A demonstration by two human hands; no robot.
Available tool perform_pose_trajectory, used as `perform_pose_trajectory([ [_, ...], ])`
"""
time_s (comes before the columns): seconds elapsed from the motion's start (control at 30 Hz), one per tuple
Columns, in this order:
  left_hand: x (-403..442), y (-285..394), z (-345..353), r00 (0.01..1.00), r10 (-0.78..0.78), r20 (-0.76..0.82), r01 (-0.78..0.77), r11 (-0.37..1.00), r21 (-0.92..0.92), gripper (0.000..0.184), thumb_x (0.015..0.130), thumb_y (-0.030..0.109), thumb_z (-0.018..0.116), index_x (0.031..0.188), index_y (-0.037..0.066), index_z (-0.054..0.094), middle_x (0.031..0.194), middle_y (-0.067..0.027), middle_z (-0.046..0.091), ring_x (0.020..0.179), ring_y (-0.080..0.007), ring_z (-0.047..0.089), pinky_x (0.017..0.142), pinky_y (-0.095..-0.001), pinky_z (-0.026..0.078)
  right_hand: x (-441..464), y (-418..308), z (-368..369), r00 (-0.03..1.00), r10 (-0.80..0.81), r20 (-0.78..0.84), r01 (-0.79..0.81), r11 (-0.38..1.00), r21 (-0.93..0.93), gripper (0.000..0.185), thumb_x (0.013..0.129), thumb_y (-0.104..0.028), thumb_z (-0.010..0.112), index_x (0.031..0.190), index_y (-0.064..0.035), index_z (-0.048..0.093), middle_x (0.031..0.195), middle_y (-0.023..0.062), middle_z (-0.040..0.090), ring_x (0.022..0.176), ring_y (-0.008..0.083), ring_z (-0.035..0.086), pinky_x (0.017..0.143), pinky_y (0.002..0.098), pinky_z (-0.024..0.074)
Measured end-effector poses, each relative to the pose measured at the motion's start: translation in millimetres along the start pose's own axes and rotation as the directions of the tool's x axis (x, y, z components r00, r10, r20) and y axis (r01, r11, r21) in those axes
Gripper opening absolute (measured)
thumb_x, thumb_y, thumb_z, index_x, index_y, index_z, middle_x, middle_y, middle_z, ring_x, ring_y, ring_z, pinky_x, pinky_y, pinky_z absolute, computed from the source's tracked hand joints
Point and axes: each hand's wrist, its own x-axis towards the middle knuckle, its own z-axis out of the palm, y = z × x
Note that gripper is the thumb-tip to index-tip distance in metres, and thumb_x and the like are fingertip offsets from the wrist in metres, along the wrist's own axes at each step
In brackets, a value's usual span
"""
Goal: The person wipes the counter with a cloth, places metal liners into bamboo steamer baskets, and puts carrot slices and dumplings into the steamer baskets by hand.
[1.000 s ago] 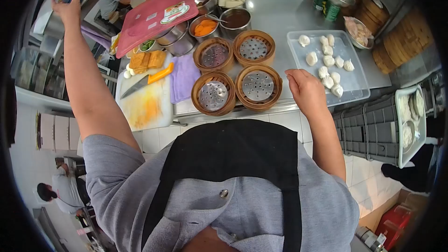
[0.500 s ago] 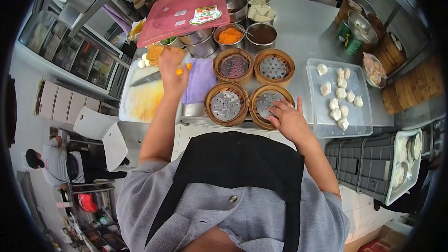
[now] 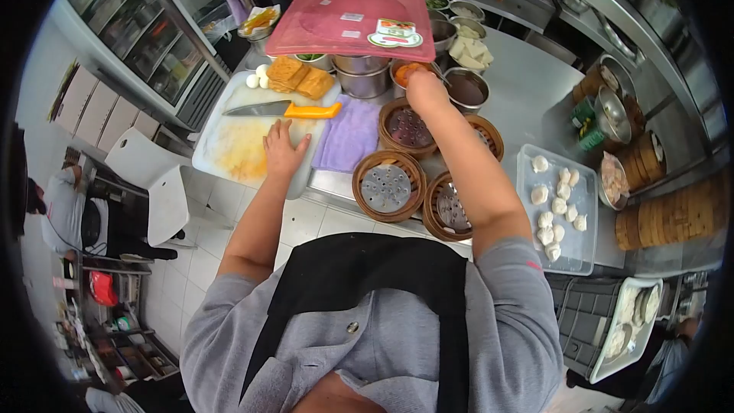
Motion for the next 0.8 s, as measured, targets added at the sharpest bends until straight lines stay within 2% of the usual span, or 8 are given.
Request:
perform_pose_trajectory([
  [0.07, 2, -4, 0, 0.999, -0.029, 0.022, 0.030, 0.999, -0.014, 0.067, 0.082, 0.047, 0.064, 0.133, 0.008, 0.046, 0.143, -0.0188, 0.037, 0.137, -0.0353, 0.029, 0.113, -0.0533, 0.016, 41, 10, 25, 0.980, 0.186, 0.075, -0.188, 0.982, 0.016, 0.029, 0.085, -0.010, 0.053, 0.112, -0.0047, 0.063, 0.120, 0.0205, 0.059, 0.108, 0.0351, 0.058, 0.091, 0.0416, 0.0476],
  [0.13, 1, -1, 0, 1.000, -0.016, 0.014, 0.015, 1.000, 0.015, 0.061, 0.082, 0.046, 0.064, 0.129, 0.009, 0.050, 0.139, -0.0183, 0.041, 0.134, -0.0338, 0.032, 0.112, -0.0514, 0.020, 66, 7, 35, 0.958, 0.264, 0.116, -0.266, 0.964, -0.001, 0.030, 0.084, -0.010, 0.053, 0.112, -0.0045, 0.062, 0.119, 0.0203, 0.059, 0.107, 0.0347, 0.059, 0.091, 0.0414, 0.0478],
  [0.4, 1, -3, 0, 0.999, -0.022, 0.033, 0.022, 0.999, -0.024, 0.058, 0.082, 0.046, 0.062, 0.126, 0.008, 0.053, 0.141, -0.0182, 0.040, 0.136, -0.0340, 0.030, 0.113, -0.0540, 0.017, 83, 9, 34, 0.979, 0.171, 0.111, -0.163, 0.984, -0.077, 0.031, 0.082, -0.008, 0.056, 0.113, -0.0038, 0.061, 0.115, 0.0192, 0.061, 0.102, 0.0332, 0.061, 0.089, 0.0405, 0.0489],
  [0.63, 2, -1, 1, 0.999, -0.024, 0.035, 0.025, 1.000, -0.018, 0.058, 0.082, 0.045, 0.063, 0.126, 0.009, 0.053, 0.140, -0.0181, 0.042, 0.136, -0.0339, 0.030, 0.113, -0.0536, 0.016, 66, 7, 21, 0.993, 0.111, 0.034, -0.108, 0.991, -0.082, 0.033, 0.080, -0.007, 0.059, 0.113, -0.0033, 0.061, 0.112, 0.0183, 0.063, 0.099, 0.0320, 0.063, 0.087, 0.0396, 0.0498],
  [0.7, 2, -1, 2, 0.998, -0.019, 0.052, 0.019, 1.000, -0.012, 0.059, 0.082, 0.046, 0.062, 0.126, 0.009, 0.053, 0.141, -0.0181, 0.041, 0.136, -0.0340, 0.031, 0.113, -0.0541, 0.017, 54, 6, 16, 0.994, 0.108, -0.007, -0.108, 0.993, -0.045, 0.034, 0.080, -0.007, 0.060, 0.113, -0.0031, 0.060, 0.111, 0.0180, 0.063, 0.098, 0.0316, 0.063, 0.087, 0.0394, 0.0501],
  [0.8, 2, -6, 4, 1.000, -0.004, 0.010, 0.004, 1.000, -0.007, 0.054, 0.082, 0.041, 0.064, 0.124, 0.010, 0.054, 0.139, -0.0169, 0.042, 0.135, -0.0344, 0.032, 0.112, -0.0551, 0.018, 25, 5, 5, 0.987, 0.124, -0.100, -0.104, 0.977, 0.188, 0.033, 0.080, -0.006, 0.061, 0.113, -0.0021, 0.060, 0.107, 0.0167, 0.065, 0.094, 0.0296, 0.064, 0.084, 0.0380, 0.0511],
])
